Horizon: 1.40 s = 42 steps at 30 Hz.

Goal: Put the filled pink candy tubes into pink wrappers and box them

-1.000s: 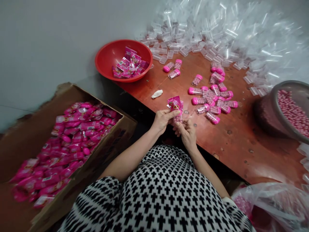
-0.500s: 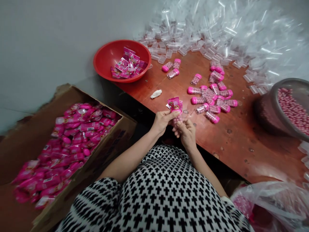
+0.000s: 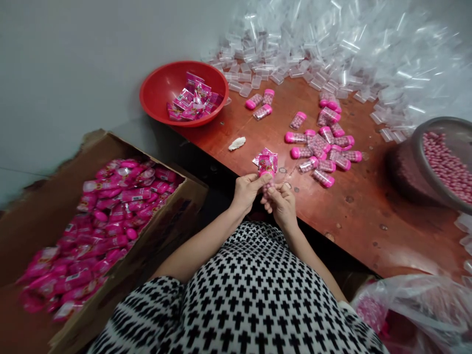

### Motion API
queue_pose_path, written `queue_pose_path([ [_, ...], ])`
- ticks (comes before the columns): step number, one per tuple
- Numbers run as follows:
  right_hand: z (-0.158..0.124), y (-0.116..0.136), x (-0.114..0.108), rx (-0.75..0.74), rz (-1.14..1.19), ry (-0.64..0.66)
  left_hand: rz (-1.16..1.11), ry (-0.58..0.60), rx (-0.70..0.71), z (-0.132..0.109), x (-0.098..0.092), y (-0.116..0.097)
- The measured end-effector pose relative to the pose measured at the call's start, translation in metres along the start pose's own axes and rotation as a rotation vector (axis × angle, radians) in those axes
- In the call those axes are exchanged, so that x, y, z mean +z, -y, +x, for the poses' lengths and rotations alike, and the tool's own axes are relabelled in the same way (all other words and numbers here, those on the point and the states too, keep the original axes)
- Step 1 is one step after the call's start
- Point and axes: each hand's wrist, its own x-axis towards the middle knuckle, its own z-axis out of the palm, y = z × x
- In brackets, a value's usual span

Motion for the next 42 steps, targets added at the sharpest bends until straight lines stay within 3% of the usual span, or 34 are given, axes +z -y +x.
queue_pose_path([
  [7, 0.004, 0.001, 0.001, 0.085, 0.155, 0.004, -0.066, 0.170, -0.106, -0.007, -0.004, 0.006],
  [13, 0.002, 0.006, -0.002, 0.027, 0.158, 0.092, -0.135, 0.033, -0.064, -0.002, -0.011, -0.006],
  [21, 0.014, 0.001, 0.002, -0.032, 0.153, -0.003, -0.172, 0.070, -0.145, -0.011, -0.012, 0.004],
  [24, 0.017, 0.001, 0.009, 0.013, 0.104, 0.032, -0.182, 0.080, -0.142, -0.017, -0.024, -0.004],
  [27, 0.017, 0.005, 0.015, 0.030, 0.041, 0.103, -0.298, -0.037, 0.051, -0.022, -0.056, -0.028],
  [30, 0.018, 0.010, 0.013, 0.005, 0.012, 0.107, -0.443, -0.310, 0.407, -0.024, -0.097, -0.053],
  [32, 0.020, 0.010, 0.010, 0.003, 0.001, 0.078, -0.446, -0.443, 0.463, -0.019, -0.115, -0.060],
  [35, 0.020, 0.007, 0.006, 0.022, -0.032, 0.048, -0.189, -0.471, 0.418, 0.006, -0.116, -0.053],
  [39, 0.013, 0.005, 0.005, 0.025, -0.085, 0.041, 0.652, -0.288, 0.617, 0.066, -0.092, -0.035],
  [42, 0.007, 0.006, 0.002, 0.035, -0.103, 0.023, 1.093, -0.257, 0.676, 0.109, -0.083, -0.028],
])
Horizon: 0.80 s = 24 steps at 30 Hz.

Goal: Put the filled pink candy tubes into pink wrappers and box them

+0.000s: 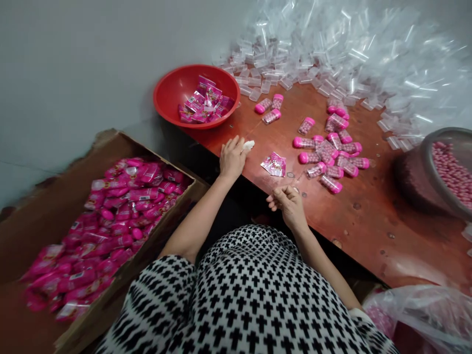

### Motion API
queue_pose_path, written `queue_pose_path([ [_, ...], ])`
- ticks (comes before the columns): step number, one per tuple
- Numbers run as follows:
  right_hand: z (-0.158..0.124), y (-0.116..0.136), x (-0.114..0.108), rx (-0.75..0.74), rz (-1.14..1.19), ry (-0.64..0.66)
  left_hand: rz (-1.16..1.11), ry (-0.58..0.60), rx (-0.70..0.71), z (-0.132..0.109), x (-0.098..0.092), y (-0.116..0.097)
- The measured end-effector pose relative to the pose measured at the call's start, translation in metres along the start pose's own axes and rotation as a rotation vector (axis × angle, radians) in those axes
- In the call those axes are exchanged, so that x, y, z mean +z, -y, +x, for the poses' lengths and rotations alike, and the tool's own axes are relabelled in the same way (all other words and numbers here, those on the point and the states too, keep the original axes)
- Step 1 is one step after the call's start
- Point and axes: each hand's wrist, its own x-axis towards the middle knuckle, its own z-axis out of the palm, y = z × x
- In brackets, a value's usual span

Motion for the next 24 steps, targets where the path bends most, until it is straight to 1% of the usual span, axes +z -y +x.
queue_pose_path([
  [1, -0.001, 0.000, -0.001, 0.004, 0.002, -0.004, 0.076, 0.011, 0.014, 0.007, 0.006, 0.003],
  [3, -0.003, 0.001, -0.005, 0.003, 0.009, -0.006, 0.153, 0.001, 0.033, 0.012, 0.011, 0.006],
  [5, -0.003, 0.001, -0.008, 0.000, 0.011, -0.003, 0.181, -0.042, 0.082, 0.008, 0.009, 0.002],
  [7, -0.001, 0.002, -0.010, -0.001, 0.007, 0.003, 0.202, -0.057, 0.171, -0.005, 0.008, -0.010],
  [8, 0.000, 0.002, -0.010, -0.002, 0.006, 0.005, 0.211, -0.033, 0.229, -0.014, 0.008, -0.019],
  [9, 0.001, 0.003, -0.011, -0.004, 0.003, 0.007, 0.212, 0.025, 0.289, -0.022, 0.010, -0.028],
  [10, 0.002, 0.003, -0.012, -0.005, 0.001, 0.009, 0.210, 0.103, 0.344, -0.030, 0.013, -0.036],
  [12, 0.004, 0.004, -0.013, -0.010, -0.003, 0.008, 0.217, 0.244, 0.388, -0.043, 0.023, -0.050],
  [13, 0.004, 0.005, -0.015, -0.014, -0.006, 0.005, 0.225, 0.294, 0.385, -0.047, 0.029, -0.055],
  [15, 0.004, 0.007, -0.019, -0.018, -0.012, -0.007, 0.240, 0.337, 0.348, -0.051, 0.038, -0.058],
  [18, 0.005, 0.011, -0.026, -0.020, -0.042, -0.039, 0.198, 0.306, 0.302, -0.051, 0.045, -0.054],
  [19, 0.007, 0.012, -0.028, -0.036, -0.064, -0.059, 0.150, 0.284, 0.290, -0.051, 0.045, -0.052],
  [21, 0.014, 0.017, -0.031, -0.115, -0.116, -0.127, 0.000, 0.237, 0.258, -0.053, 0.044, -0.050],
  [23, 0.024, 0.021, -0.031, -0.191, -0.154, -0.204, -0.172, 0.203, 0.212, -0.056, 0.040, -0.053],
  [24, 0.030, 0.024, -0.030, -0.199, -0.157, -0.219, -0.245, 0.198, 0.188, -0.059, 0.038, -0.056],
])
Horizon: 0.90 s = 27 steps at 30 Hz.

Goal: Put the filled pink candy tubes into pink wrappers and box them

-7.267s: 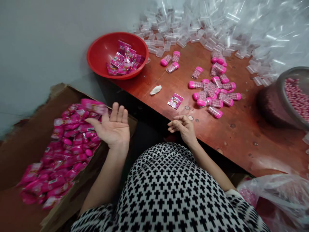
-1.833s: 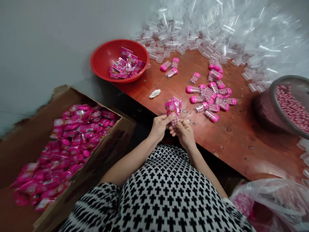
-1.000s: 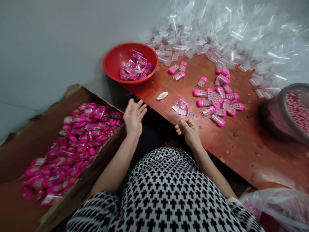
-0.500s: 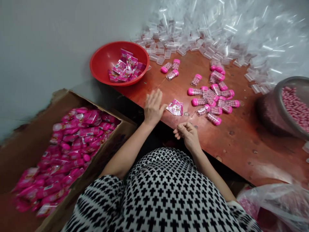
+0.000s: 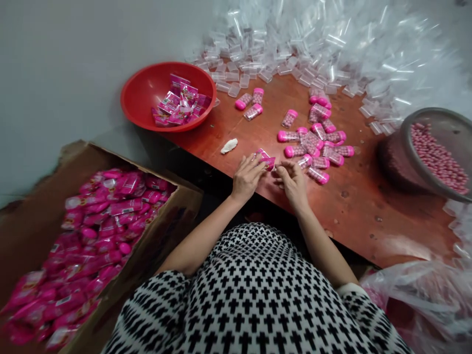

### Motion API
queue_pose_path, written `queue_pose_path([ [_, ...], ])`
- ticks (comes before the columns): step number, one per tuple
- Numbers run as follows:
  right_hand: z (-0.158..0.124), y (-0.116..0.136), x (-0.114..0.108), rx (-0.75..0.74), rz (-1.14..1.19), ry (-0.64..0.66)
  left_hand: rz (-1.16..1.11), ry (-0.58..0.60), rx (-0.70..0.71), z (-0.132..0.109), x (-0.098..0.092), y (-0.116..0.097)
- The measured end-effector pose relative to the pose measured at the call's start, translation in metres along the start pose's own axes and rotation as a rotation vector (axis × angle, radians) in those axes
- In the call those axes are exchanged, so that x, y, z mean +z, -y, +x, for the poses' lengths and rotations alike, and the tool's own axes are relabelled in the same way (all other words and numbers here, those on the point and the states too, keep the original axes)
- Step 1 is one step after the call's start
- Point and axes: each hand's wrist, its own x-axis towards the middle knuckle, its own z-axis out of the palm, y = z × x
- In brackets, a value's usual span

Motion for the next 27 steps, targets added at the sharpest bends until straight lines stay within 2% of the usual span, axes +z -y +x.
queue_pose_path([
  [4, 0.016, 0.006, 0.009, 0.065, 0.067, 0.090, -0.230, -0.026, -0.103, -0.012, -0.008, -0.020],
  [7, 0.017, 0.008, 0.012, 0.054, 0.083, 0.128, -0.455, -0.045, -0.301, -0.019, -0.019, -0.030],
  [10, 0.016, 0.007, 0.011, 0.046, 0.036, 0.242, -0.709, 0.096, -0.554, -0.022, -0.029, -0.031],
  [12, 0.019, 0.006, 0.007, 0.014, -0.048, 0.355, -0.805, 0.190, -0.671, -0.022, -0.033, -0.030],
  [14, 0.027, 0.010, 0.000, -0.090, -0.250, 0.420, -0.833, 0.191, -0.732, -0.022, -0.034, -0.029],
  [15, 0.034, 0.013, -0.005, -0.173, -0.409, 0.409, -0.839, 0.165, -0.753, -0.022, -0.034, -0.028],
  [18, 0.059, 0.028, -0.023, -0.458, -1.014, 0.250, -0.878, 0.059, -0.819, -0.024, -0.032, -0.026],
  [21, 0.085, 0.039, -0.040, -0.559, -1.492, 0.189, -0.958, 0.002, -0.880, -0.026, -0.031, -0.026],
  [24, 0.102, 0.040, -0.049, -0.548, -1.696, 0.262, -1.082, -0.068, -0.959, -0.025, -0.030, -0.029],
  [27, 0.109, 0.036, -0.054, -0.610, -1.716, 0.309, -1.237, -0.185, -1.041, -0.019, -0.030, -0.032],
])
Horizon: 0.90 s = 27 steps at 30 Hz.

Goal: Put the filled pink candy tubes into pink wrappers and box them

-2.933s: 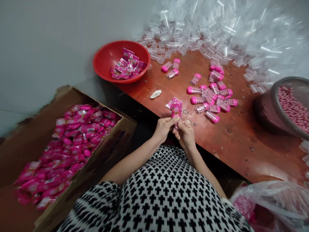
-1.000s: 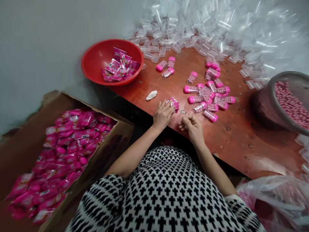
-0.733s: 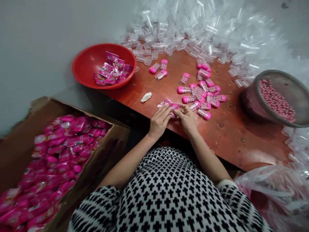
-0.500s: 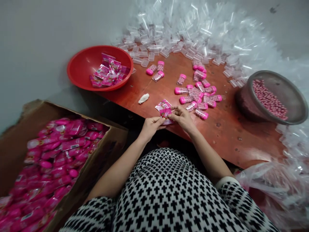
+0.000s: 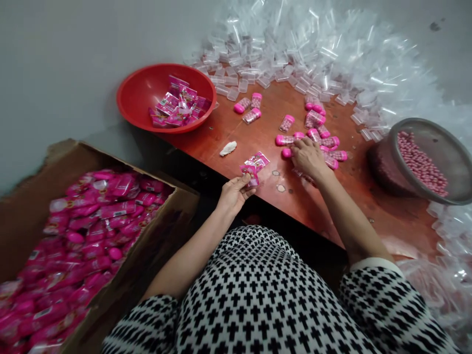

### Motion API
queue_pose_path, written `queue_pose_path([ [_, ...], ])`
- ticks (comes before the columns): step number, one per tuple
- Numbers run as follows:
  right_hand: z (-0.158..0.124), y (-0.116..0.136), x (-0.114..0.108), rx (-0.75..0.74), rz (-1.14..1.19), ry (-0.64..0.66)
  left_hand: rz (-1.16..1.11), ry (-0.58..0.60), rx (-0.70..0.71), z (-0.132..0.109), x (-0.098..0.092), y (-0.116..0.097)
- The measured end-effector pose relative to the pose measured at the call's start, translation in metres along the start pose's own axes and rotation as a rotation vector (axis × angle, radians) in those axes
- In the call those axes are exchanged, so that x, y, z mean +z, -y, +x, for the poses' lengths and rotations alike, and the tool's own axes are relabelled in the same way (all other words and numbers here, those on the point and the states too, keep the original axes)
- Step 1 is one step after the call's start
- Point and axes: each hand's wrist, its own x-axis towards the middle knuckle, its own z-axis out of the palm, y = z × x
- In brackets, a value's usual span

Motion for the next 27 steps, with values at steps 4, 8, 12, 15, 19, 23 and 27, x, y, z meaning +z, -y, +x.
queue_pose_path([
  [4, -0.018, 0.016, -0.002, 0.074, 0.219, -0.208, -0.202, -0.081, -0.033, 0.003, 0.006, -0.002],
  [8, -0.061, 0.070, -0.015, 0.312, 0.983, -0.221, -0.301, -0.108, -0.048, 0.004, 0.011, 0.000],
  [12, -0.092, 0.128, -0.021, 0.396, 1.519, 0.002, -0.334, -0.081, -0.059, 0.003, 0.018, 0.004],
  [15, -0.093, 0.148, -0.016, 0.458, 1.633, -0.037, -0.311, -0.033, -0.059, 0.000, 0.024, 0.006],
  [19, -0.086, 0.149, -0.010, 0.502, 1.652, -0.086, -0.251, 0.024, -0.054, -0.006, 0.030, 0.009],
  [23, -0.086, 0.147, -0.007, 0.476, 1.701, -0.063, -0.134, 0.082, 0.001, -0.009, 0.030, 0.011],
  [27, -0.086, 0.145, -0.005, 0.425, 1.794, -0.026, -0.003, 0.164, 0.097, -0.009, 0.028, 0.006],
])
